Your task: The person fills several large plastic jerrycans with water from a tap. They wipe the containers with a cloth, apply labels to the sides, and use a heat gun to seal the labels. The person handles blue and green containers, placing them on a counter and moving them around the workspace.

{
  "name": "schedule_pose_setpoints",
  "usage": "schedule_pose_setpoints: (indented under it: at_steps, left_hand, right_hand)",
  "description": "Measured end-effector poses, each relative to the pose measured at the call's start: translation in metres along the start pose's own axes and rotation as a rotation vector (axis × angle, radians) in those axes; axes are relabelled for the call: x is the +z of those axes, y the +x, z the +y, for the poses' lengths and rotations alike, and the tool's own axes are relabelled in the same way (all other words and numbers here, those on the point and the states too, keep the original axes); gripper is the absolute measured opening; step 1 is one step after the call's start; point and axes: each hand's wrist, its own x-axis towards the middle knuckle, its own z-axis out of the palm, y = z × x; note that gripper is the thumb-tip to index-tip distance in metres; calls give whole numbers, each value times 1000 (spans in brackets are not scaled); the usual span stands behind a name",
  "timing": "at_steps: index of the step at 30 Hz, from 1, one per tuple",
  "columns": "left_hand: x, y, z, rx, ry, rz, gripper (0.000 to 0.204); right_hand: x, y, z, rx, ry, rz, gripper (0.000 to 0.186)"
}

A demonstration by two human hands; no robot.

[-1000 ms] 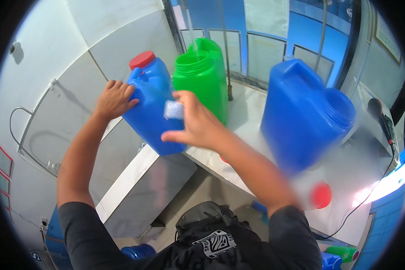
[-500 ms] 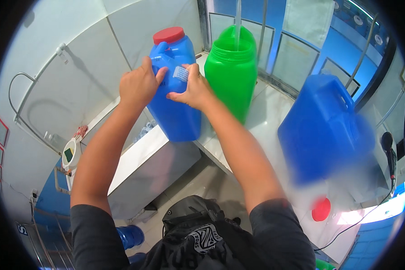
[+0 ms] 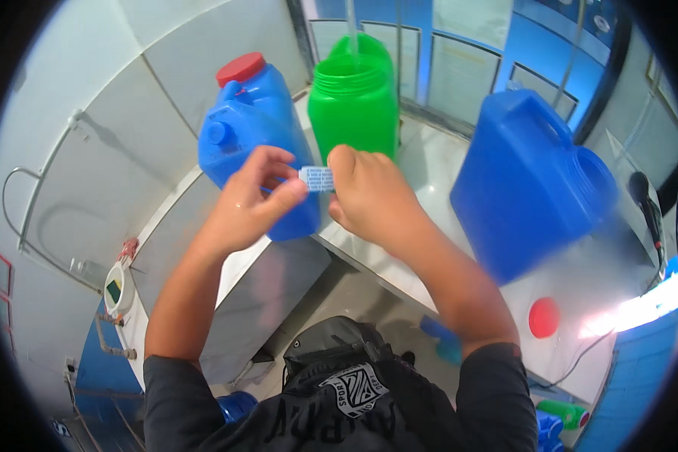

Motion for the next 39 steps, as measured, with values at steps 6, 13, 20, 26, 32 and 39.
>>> schedule_pose_setpoints:
  at_steps: [6, 13, 20, 26, 32, 39]
  left_hand:
    - [82, 24, 12, -46, -343, -232, 37]
    - [155, 24, 44, -37, -456, -478, 30]
    - [220, 14, 61, 149, -591, -702, 50]
    - [261, -5, 78, 146, -802, -827, 27]
    - [287, -14, 92, 55, -889, -487, 13]
    - [302, -21, 115, -9, -766, -512, 12]
  right_hand:
    - [-45, -77, -3, 193, -132, 66, 41]
    - [-76, -160, 3, 299, -176, 305, 24]
    - [-106, -229, 5, 783, 1139, 361, 20]
    - [-119, -269, 6, 903, 1597, 346, 22]
    - [-130, -276, -5, 791, 949, 725, 19]
    - [-146, -293, 10, 784, 735, 649, 15]
